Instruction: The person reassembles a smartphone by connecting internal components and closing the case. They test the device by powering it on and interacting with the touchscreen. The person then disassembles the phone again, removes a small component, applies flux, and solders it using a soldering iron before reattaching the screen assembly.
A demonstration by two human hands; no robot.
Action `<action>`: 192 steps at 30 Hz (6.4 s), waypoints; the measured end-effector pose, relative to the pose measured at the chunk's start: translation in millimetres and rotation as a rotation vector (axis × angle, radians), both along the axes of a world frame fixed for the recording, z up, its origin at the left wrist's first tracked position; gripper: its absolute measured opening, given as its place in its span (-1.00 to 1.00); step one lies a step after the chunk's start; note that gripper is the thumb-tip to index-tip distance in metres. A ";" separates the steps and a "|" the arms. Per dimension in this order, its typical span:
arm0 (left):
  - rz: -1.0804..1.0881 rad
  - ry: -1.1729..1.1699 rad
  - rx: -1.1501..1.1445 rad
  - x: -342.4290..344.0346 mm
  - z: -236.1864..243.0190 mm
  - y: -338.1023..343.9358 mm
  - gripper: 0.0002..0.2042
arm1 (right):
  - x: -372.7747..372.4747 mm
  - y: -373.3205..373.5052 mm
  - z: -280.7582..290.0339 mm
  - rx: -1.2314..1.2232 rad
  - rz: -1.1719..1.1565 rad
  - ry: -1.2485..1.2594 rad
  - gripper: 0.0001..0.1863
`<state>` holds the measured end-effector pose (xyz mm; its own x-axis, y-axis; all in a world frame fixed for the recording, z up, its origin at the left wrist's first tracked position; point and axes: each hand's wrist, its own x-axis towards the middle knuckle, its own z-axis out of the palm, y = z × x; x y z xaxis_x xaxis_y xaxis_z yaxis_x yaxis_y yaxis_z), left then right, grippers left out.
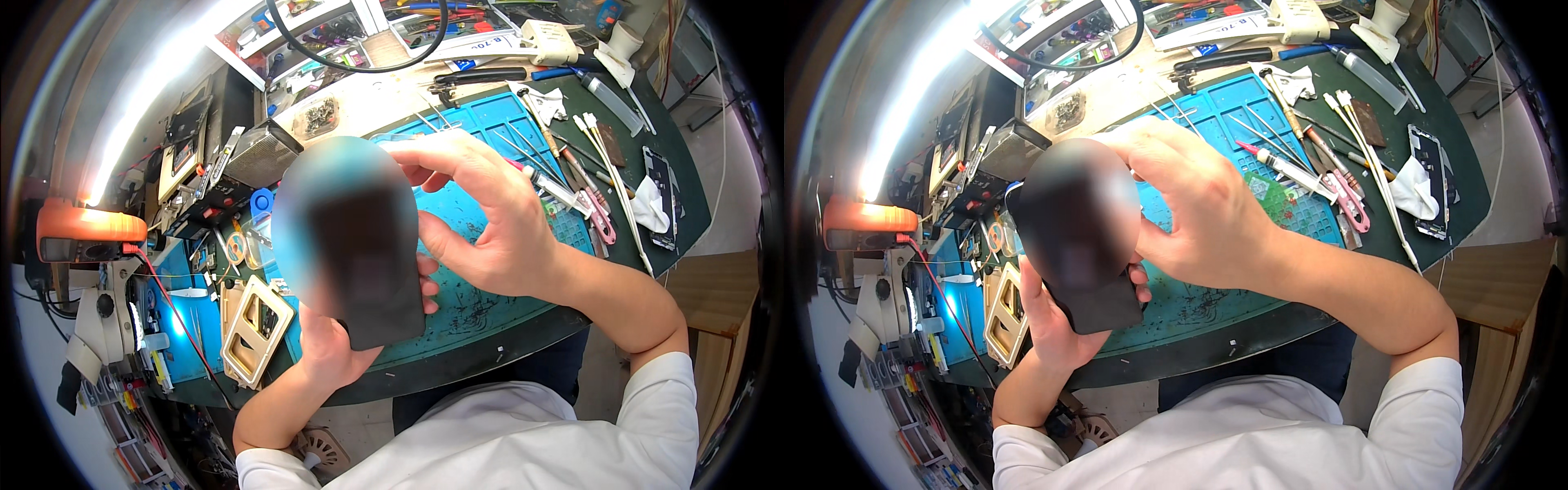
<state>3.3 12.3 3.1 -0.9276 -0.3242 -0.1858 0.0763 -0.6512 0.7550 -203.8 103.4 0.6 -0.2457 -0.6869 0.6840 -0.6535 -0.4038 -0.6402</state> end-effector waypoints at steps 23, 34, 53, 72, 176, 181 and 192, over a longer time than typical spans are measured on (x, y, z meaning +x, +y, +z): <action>-0.078 0.108 0.034 3.5 -8.4 -6.5 -0.02 | -0.4 0.4 -2.1 -0.007 0.007 0.008 -0.45; -0.020 0.087 0.278 0.1 3.3 -1.7 -0.29 | 2.2 -2.9 -7.5 0.097 -0.059 -0.045 -0.50; 0.050 0.067 0.407 3.4 -1.2 -6.5 -0.21 | 6.6 -3.4 1.9 0.069 0.009 -0.140 -0.63; 0.015 0.122 0.471 2.4 0.8 -7.5 -0.21 | 6.1 -3.5 0.3 0.083 0.002 -0.135 -0.65; -0.170 0.083 0.147 9.9 -9.3 -4.3 0.04 | 2.3 6.9 10.1 0.300 0.073 -0.447 -0.80; -0.130 0.144 0.286 7.6 -10.0 -5.9 -0.01 | 5.4 1.2 2.5 0.249 0.041 -0.449 -0.79; -0.064 0.180 0.363 3.1 -7.0 -9.4 -0.14 | 7.6 5.4 6.1 0.332 0.087 -0.368 -0.81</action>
